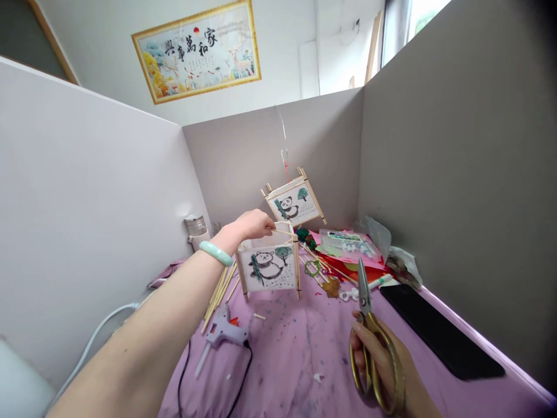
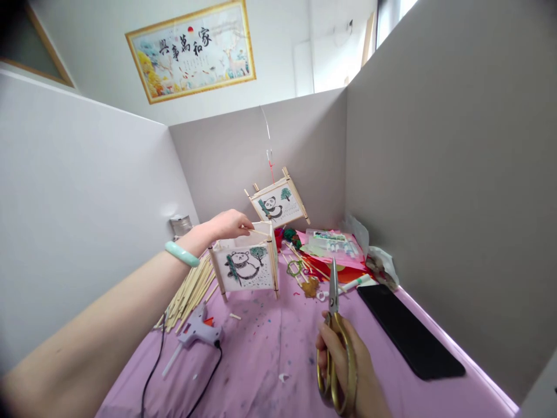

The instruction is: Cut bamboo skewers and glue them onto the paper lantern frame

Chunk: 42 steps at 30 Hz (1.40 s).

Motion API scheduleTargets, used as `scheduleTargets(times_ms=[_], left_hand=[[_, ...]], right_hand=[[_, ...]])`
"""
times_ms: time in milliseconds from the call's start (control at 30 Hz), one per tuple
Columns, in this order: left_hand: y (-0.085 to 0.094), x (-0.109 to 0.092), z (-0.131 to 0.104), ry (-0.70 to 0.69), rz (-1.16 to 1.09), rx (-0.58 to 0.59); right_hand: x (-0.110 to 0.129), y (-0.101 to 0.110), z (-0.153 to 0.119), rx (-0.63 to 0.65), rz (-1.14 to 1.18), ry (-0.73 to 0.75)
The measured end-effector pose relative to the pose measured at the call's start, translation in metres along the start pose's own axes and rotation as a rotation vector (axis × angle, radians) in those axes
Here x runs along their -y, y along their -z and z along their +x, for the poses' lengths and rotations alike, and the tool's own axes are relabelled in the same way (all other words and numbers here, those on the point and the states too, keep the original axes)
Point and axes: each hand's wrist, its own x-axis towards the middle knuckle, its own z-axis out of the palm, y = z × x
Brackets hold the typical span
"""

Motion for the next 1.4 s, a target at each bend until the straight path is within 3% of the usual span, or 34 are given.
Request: scheduleTargets(times_ms=[267, 433, 900, 1400], left_hand=[[-0.004, -0.006, -0.003, -0.102, -0.089, -0.071], [-0.007, -0.006, -0.005, -0.142, -0.155, -0.089], [-0.016, -0.006, -0.007, -0.114, -0.216, -0.059], [-0.007, -0.033, -0.014, -0.101, -0.374, -0.063]], right_hand=[[0.002, -0.003, -0.003, 0.000, -0.040, -0.041], [0.007, -0.007, -0.004, -0.046, -0.038, 0.015], [0.006, -0.005, -0.001, -0.041, -0.069, 0.024], [0.013, 0.001, -0.010, -0.096, -0.100, -0.007]])
